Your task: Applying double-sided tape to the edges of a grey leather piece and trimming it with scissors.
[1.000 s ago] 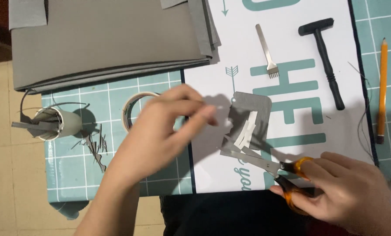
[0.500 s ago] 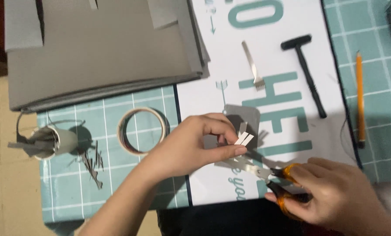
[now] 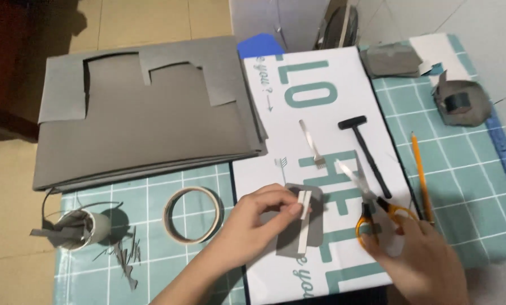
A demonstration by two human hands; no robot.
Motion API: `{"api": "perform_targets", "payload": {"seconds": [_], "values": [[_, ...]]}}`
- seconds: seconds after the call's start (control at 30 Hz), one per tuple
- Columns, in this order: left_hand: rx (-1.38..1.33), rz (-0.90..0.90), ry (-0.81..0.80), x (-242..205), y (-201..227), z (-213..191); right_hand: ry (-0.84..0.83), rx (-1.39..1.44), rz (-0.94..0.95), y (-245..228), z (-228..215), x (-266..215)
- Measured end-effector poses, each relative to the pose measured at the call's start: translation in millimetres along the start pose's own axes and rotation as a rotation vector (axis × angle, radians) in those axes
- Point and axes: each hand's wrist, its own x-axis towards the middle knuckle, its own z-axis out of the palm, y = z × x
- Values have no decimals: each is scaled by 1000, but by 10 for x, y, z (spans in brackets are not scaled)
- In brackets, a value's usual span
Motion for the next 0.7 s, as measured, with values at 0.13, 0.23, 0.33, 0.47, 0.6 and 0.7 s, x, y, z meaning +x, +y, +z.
{"api": "perform_targets", "payload": {"seconds": [0.13,0.23,0.33,0.47,0.6,0.7], "values": [[26,-19,-4,-30,-17,57,68,23,-44,-58,-73,-107],[80,-13,-38,-51,17,73,144,40,-103,-67,-76,-200],[131,52,-72,-59,34,58,415,553,-898,-176,-96,-322],[129,32,-92,-81,85,30,427,577,-1003,-389,-236,-333],[147,39,-83,-82,89,8,430,510,-1035,-432,-283,-300],[145,27,-43,-60,43,9,450,520,-1072,-438,-263,-308]]}}
